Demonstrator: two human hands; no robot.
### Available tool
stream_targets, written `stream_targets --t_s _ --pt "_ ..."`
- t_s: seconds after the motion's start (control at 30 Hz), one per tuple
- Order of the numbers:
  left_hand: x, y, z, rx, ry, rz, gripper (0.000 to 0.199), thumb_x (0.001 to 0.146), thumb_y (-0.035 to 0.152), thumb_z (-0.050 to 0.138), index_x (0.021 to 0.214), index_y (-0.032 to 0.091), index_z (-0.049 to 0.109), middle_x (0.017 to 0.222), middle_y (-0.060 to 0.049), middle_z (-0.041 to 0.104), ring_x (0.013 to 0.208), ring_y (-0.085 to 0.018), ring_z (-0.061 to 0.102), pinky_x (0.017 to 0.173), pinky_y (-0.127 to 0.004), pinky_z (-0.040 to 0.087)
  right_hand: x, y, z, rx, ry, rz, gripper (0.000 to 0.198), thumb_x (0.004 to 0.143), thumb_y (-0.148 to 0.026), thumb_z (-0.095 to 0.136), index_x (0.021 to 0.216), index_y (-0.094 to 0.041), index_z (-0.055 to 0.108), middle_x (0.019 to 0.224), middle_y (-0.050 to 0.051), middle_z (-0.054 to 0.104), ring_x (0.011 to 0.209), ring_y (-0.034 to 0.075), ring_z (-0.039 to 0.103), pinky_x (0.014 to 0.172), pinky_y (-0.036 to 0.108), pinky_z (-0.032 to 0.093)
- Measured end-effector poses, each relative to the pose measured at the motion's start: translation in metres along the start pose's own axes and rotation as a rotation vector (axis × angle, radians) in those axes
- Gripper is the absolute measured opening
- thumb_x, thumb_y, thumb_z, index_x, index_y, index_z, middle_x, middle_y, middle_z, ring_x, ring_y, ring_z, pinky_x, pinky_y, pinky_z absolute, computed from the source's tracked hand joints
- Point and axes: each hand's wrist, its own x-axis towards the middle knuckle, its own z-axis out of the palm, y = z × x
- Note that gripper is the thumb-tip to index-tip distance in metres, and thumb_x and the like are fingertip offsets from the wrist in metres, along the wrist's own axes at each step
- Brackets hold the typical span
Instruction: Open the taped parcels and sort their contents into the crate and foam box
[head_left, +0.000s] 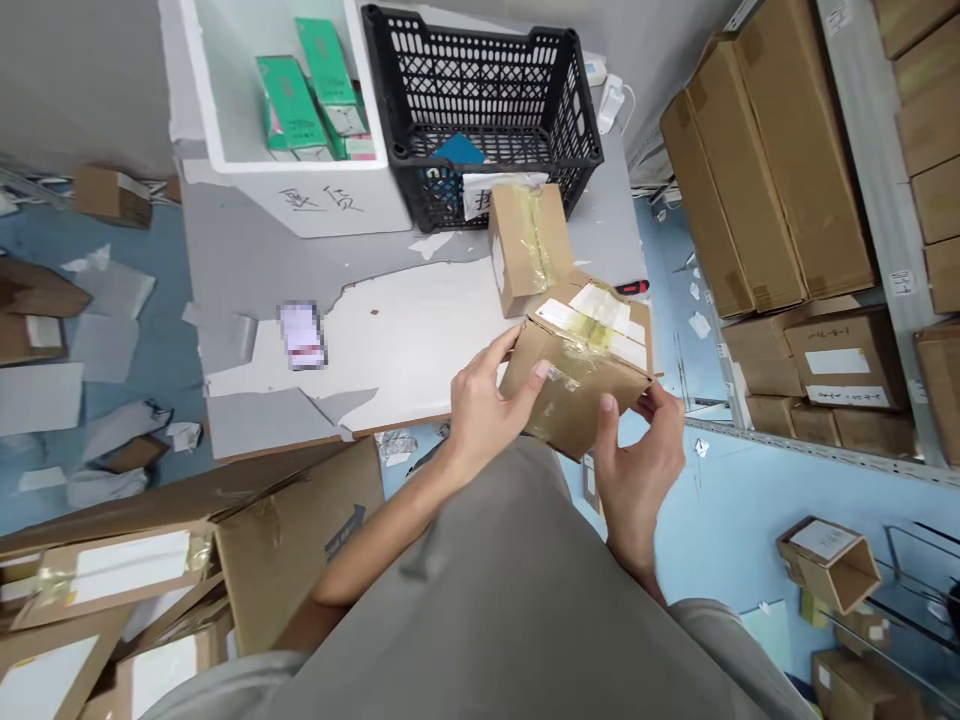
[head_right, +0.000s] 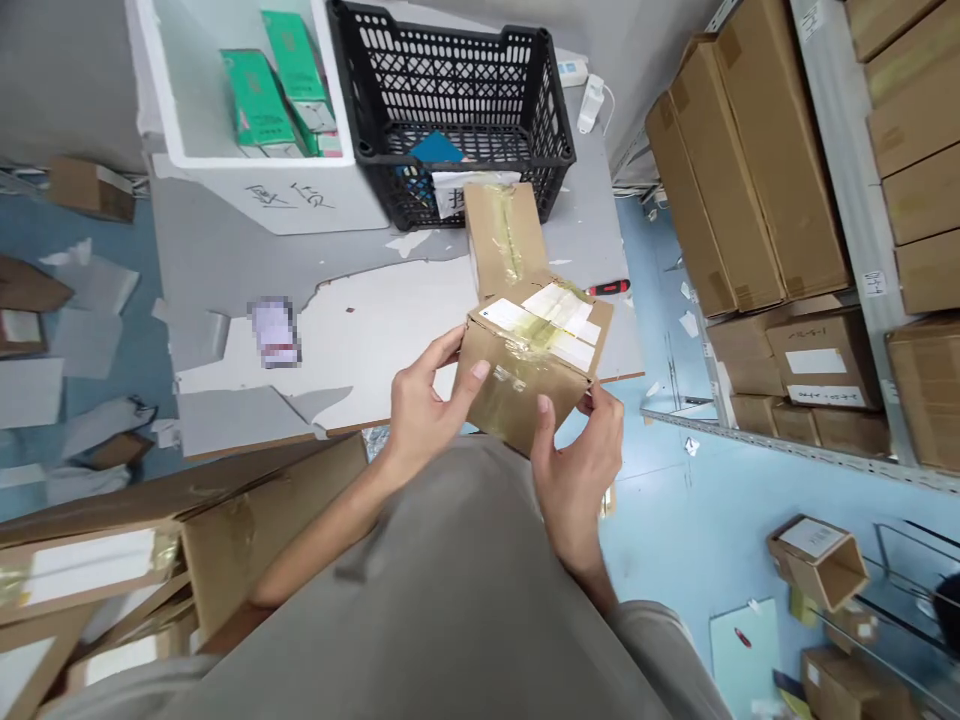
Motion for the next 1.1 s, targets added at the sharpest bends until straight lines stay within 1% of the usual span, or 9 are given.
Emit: stream_targets --t_s 0.17,0.33,0.47,0.6,0.77,0.83,0.93,1.0,1.1 --pt "-0.037 -0.025 -0.064 0.068 0.142 -0.009 0.057 0.113 0.061 0.073 0.161 0.029 0.075 0.159 -0.008 0.078 0.151 -0.038 0.072 0.136 -0.055 0.053 -0.058 -0.043 0.016 0.053 -0.139 -0.028 0.054 0.115 -0.070 0.063 0.149 -0.027 0.067 0.120 0.012 0.076 0.111 0.034 0.077 0.094 0.052 0.067" --pt "-0.059 -0.051 -0.106 0.093 0.207 -0.074 0.056 0.111 0.051 0.075 0.163 0.030 0.072 0.160 -0.007 0.077 0.153 -0.037 0.071 0.137 -0.051 0.051 -0.079 -0.055 0.065 0.204 -0.244 -0.049 0.061 0.115 -0.073 0.060 0.153 -0.026 0.065 0.134 0.016 0.076 0.123 0.033 0.076 0.106 0.055 0.067" --pt "-0.061 -0.089 -0.120 0.075 0.255 -0.130 0.063 0.108 0.045 0.077 0.167 0.028 0.065 0.164 -0.008 0.075 0.156 -0.036 0.069 0.137 -0.049 0.051 -0.076 -0.045 0.121 0.312 -0.352 -0.139 0.063 0.118 -0.071 0.055 0.158 -0.023 0.061 0.147 0.020 0.074 0.135 0.033 0.073 0.119 0.057 0.064" --pt "-0.064 -0.148 -0.125 0.047 0.308 -0.198 0.058 0.105 0.044 0.079 0.156 0.022 0.065 0.161 -0.014 0.076 0.152 -0.033 0.072 0.134 -0.048 0.054 -0.082 -0.021 0.175 0.358 -0.507 -0.291 0.060 0.121 -0.062 0.048 0.161 -0.019 0.059 0.159 0.025 0.069 0.151 0.036 0.067 0.130 0.059 0.058" --pt "-0.076 -0.222 -0.135 -0.013 0.433 -0.242 0.056 0.099 0.050 0.085 0.143 0.022 0.065 0.158 -0.019 0.075 0.156 -0.034 0.069 0.132 -0.051 0.057 -0.116 0.010 0.208 0.370 -0.761 -0.463 0.050 0.124 -0.039 0.036 0.160 -0.016 0.063 0.163 0.025 0.069 0.156 0.034 0.067 0.131 0.055 0.058" --pt "-0.080 -0.245 -0.141 -0.060 0.453 -0.249 0.070 0.095 0.057 0.089 0.150 0.022 0.063 0.169 -0.021 0.066 0.163 -0.037 0.062 0.135 -0.053 0.055 -0.121 0.020 0.215 0.338 -0.904 -0.533 0.044 0.122 -0.032 0.041 0.152 -0.021 0.072 0.157 0.019 0.076 0.147 0.031 0.073 0.125 0.049 0.062" --pt "-0.083 -0.271 -0.152 -0.138 0.455 -0.272 0.097 0.086 0.070 0.094 0.161 0.020 0.058 0.180 -0.025 0.054 0.172 -0.042 0.051 0.140 -0.055 0.049 -0.106 0.032 0.228 0.176 -1.075 -0.496 0.028 0.119 -0.031 0.058 0.131 -0.028 0.083 0.125 0.009 0.089 0.115 0.028 0.085 0.105 0.039 0.066" --pt "-0.084 -0.286 -0.158 -0.173 0.447 -0.288 0.110 0.082 0.074 0.095 0.168 0.018 0.055 0.183 -0.027 0.051 0.175 -0.044 0.046 0.141 -0.055 0.047 -0.081 0.040 0.240 0.045 -1.031 -0.378 0.024 0.118 -0.035 0.063 0.126 -0.028 0.085 0.102 0.006 0.090 0.099 0.028 0.086 0.096 0.036 0.063" --pt "-0.086 -0.303 -0.162 -0.175 0.493 -0.348 0.106 0.093 0.069 0.086 0.177 0.019 0.044 0.187 -0.026 0.045 0.177 -0.041 0.045 0.140 -0.054 0.047 -0.034 0.053 0.266 -0.038 -0.882 -0.212 0.037 0.121 -0.044 0.057 0.138 -0.024 0.082 0.088 0.007 0.087 0.098 0.032 0.086 0.100 0.039 0.062"
